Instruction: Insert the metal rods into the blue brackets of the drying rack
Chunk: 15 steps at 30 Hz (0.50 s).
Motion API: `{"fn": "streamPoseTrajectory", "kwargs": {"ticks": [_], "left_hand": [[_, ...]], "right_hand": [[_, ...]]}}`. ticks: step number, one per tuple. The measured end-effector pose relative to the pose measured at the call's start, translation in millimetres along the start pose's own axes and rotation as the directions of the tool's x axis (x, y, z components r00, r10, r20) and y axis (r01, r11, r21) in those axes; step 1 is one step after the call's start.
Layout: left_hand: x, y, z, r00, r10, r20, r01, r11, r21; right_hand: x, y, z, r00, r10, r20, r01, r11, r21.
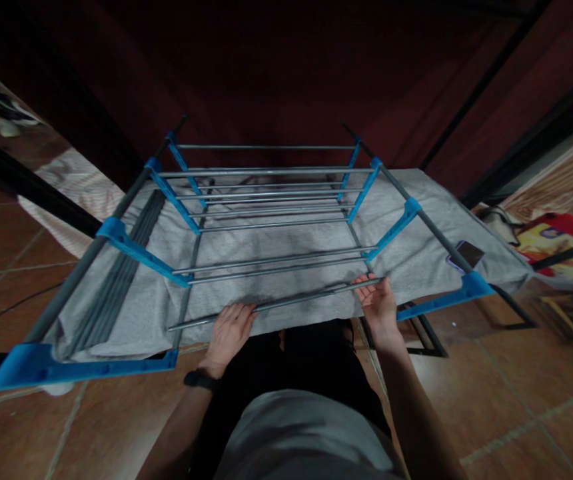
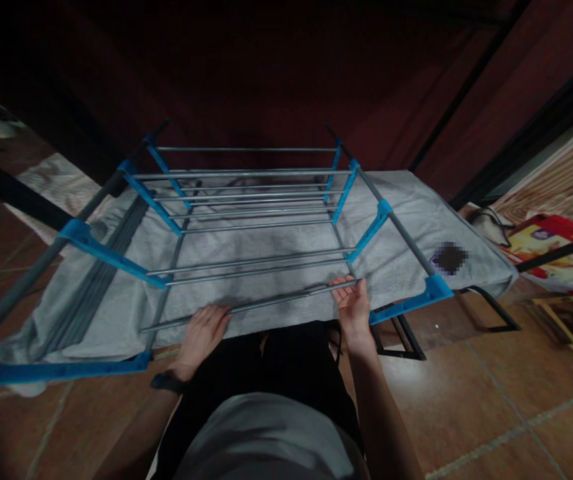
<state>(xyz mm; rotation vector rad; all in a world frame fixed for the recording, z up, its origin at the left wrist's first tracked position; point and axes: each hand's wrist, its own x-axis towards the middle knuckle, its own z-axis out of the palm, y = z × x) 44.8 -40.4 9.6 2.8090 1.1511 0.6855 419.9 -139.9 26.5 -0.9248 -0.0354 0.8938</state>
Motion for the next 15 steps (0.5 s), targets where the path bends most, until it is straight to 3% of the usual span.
{"fn": "streamPoseTrajectory", "kwargs": {"ticks": [7, 12, 15], "left_hand": [[6, 9, 1, 0.999, 0.012, 0.030, -0.012, 1.000, -0.015], [11, 16, 0, 0.998, 0.031, 0.054, -0.029, 0.999, -0.032], [11, 14, -2, 0.997, 0.037, 0.073, -0.034, 0.999, -0.040]], "right_hand": [[-27, 26, 19, 0.990, 0.081, 0.113, -0.074, 0.995, -0.066], [-49, 46, 30, 0.957, 0.172, 0.235, -0.146, 0.982, -0.124], [-53, 50, 32, 0.958, 0.175, 0.227, -0.150, 0.981, -0.120]]}}
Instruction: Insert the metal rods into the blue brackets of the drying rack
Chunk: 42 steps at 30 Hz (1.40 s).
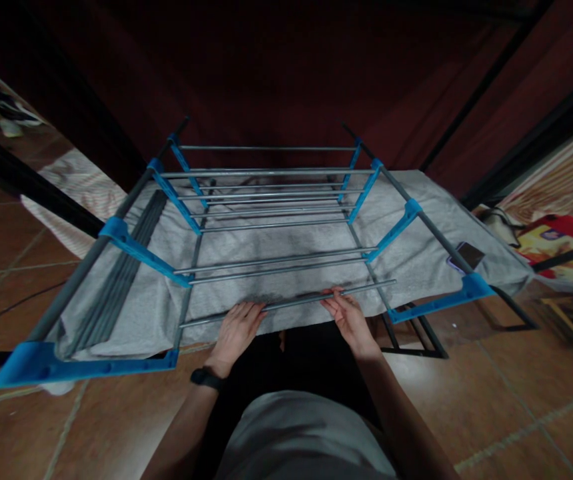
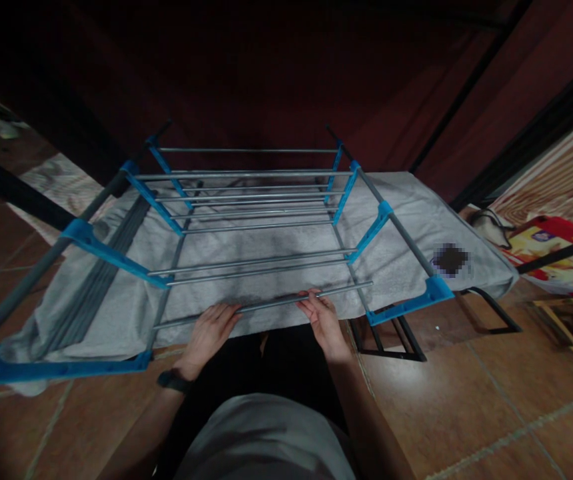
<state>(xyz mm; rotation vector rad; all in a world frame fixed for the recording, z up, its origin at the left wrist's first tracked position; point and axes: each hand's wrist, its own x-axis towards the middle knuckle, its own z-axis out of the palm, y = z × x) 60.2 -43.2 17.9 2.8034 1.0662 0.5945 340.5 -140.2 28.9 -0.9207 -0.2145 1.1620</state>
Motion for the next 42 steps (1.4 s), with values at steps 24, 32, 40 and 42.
{"fn": "streamPoseTrajectory", "kwargs": {"ticks": [24, 32, 40, 42], "left_hand": [[-38, -39, -18, 0.827, -0.541, -0.149, 0.450, 0.798, -0.400], [-29, -36, -22, 0.653, -0.746, -0.127, 0.488, 0.543, -0.683], [-11, -9, -50, 0.522, -0.841, -0.145, 0.295, 0.338, -0.894], [-8, -7, -54, 0.503, -0.854, -0.131, 0.255, 0.291, -0.922]], "right_hand": [[13, -43, -26, 0.963, -0.175, -0.204, 0.176, 0.984, -0.012], [7, -35, -11, 0.980, -0.134, -0.148, 0.137, 0.991, 0.010], [-1, -23, 9, 0.991, -0.064, -0.117, 0.071, 0.995, 0.064], [-2, -23, 13, 0.993, -0.037, -0.111, 0.046, 0.996, 0.081]]}}
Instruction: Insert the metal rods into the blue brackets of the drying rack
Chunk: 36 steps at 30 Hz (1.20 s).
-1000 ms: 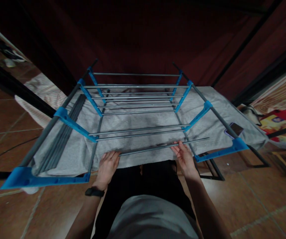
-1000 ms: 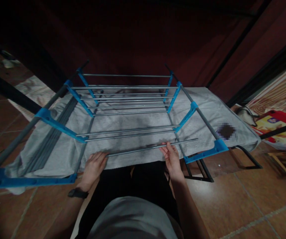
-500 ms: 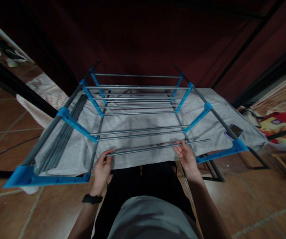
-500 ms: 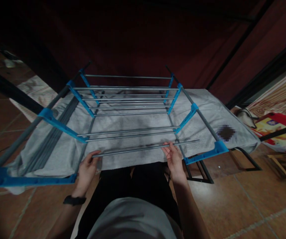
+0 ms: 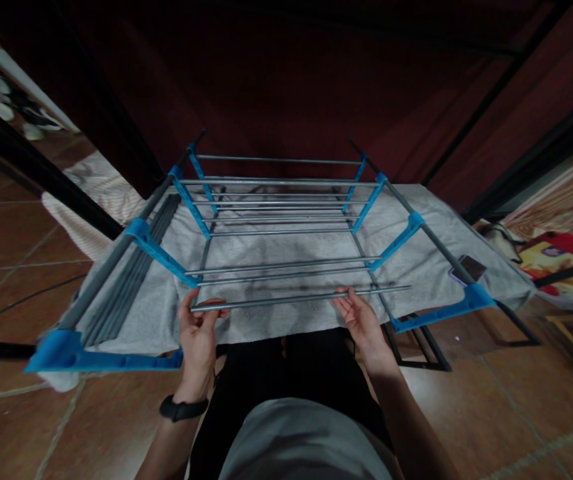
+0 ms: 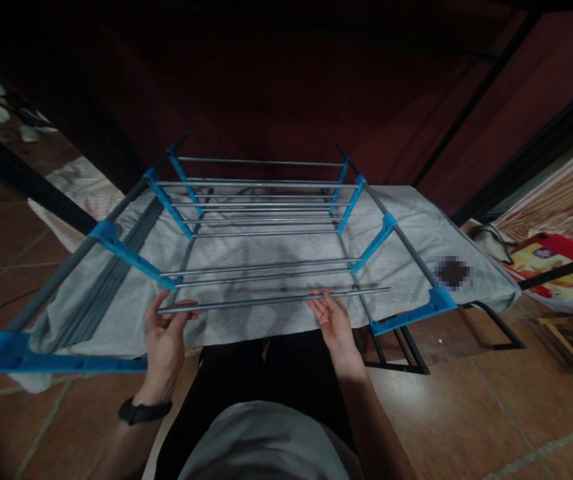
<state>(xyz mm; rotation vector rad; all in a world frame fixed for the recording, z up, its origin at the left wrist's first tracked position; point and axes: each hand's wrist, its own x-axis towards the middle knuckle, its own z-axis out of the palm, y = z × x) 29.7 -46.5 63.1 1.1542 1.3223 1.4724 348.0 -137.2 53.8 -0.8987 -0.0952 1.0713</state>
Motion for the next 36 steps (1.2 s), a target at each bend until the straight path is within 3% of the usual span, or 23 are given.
{"fn": "streamPoseTrajectory", "kwargs": {"ticks": [5, 13, 16, 19, 21, 24, 28, 31, 36], "left_hand": [[3, 4, 4, 0.996, -0.030, 0.082, 0.036, 0.997, -0.073], [1, -6, 10, 0.987, -0.082, 0.140, 0.086, 0.996, -0.020], [4, -14, 11, 0.981, -0.091, 0.170, 0.094, 0.996, -0.008], [5, -15, 14, 0.975, -0.096, 0.199, 0.097, 0.995, 0.004], [4, -12, 17, 0.973, -0.087, 0.213, 0.083, 0.996, 0.025], [2, -8, 22, 0.971, -0.068, 0.231, 0.057, 0.997, 0.056], [1, -12, 31, 0.955, -0.053, 0.293, 0.033, 0.997, 0.074], [-2, -17, 40, 0.938, 0.000, 0.347, -0.032, 0.996, 0.086], [-16, -17, 57, 0.890, 0.190, 0.415, -0.266, 0.955, 0.134]], "right_hand": [[-3, -5, 11, 1.000, -0.004, 0.014, 0.003, 1.000, 0.031], [-5, -25, 29, 1.000, -0.011, 0.017, 0.009, 0.995, 0.097], [-3, -33, 36, 0.999, 0.033, 0.006, -0.033, 0.992, 0.121], [-4, -42, 46, 0.987, 0.159, -0.011, -0.154, 0.971, 0.184], [-8, -50, 53, 0.958, 0.286, 0.004, -0.275, 0.917, 0.288], [-18, -62, 60, 0.892, 0.437, 0.113, -0.434, 0.760, 0.485], [-31, -78, 63, 0.806, 0.449, 0.386, -0.591, 0.569, 0.572], [-40, -82, 66, 0.761, 0.409, 0.504, -0.638, 0.617, 0.461], [-56, -72, 74, 0.785, 0.387, 0.484, -0.550, 0.795, 0.256]]}}
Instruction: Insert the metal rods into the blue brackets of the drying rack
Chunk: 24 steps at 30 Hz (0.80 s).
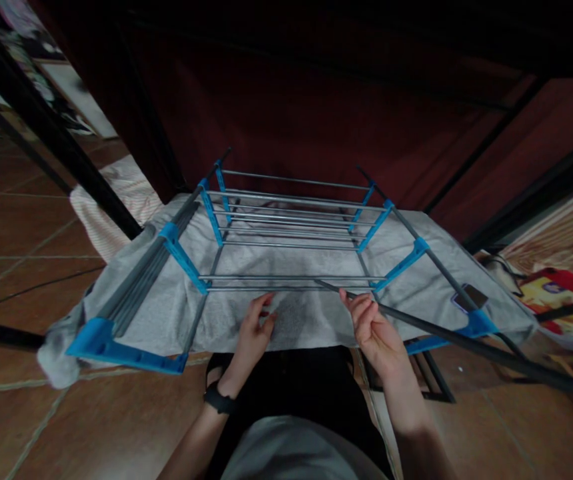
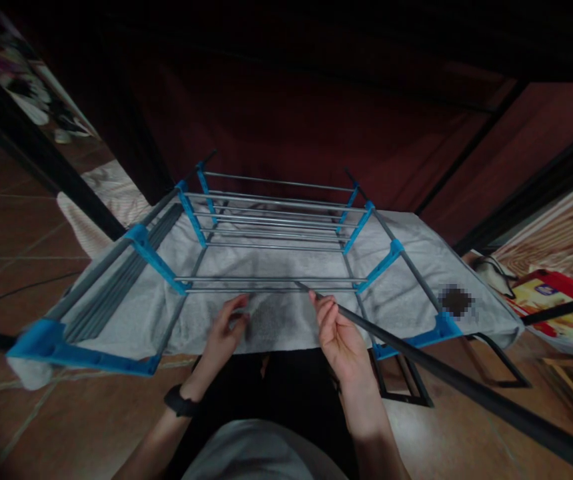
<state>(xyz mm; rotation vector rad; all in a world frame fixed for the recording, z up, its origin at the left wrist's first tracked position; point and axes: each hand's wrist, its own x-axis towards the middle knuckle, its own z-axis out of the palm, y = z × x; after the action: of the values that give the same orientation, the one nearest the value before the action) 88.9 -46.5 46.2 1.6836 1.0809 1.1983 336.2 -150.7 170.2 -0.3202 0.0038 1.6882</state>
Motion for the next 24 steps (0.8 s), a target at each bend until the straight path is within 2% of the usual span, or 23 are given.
{"fn": "streamPoseTrajectory", "kwargs": {"ticks": [5, 9, 13, 19, 24], "left_hand": [[-5, 18, 12, 0.983, 0.147, 0.110, -0.163, 0.975, 0.150], [-9, 23, 18, 0.948, 0.228, 0.220, -0.278, 0.932, 0.232], [-12, 15, 23, 0.908, 0.285, 0.309, -0.380, 0.869, 0.316], [-11, 4, 18, 0.885, 0.275, 0.376, -0.421, 0.816, 0.396], [-10, 1, 14, 0.888, 0.252, 0.385, -0.419, 0.790, 0.448]], "right_hand": [[-9, 25, -6, 0.998, -0.001, -0.059, -0.007, 0.990, -0.139], [-14, 46, -20, 0.988, 0.051, -0.143, -0.067, 0.992, -0.110], [-13, 62, -28, 0.981, 0.095, -0.170, -0.112, 0.989, -0.099], [-4, 74, -24, 0.966, 0.200, -0.167, -0.196, 0.980, 0.038], [-1, 74, -27, 0.951, 0.214, -0.222, -0.210, 0.977, 0.043]]}}
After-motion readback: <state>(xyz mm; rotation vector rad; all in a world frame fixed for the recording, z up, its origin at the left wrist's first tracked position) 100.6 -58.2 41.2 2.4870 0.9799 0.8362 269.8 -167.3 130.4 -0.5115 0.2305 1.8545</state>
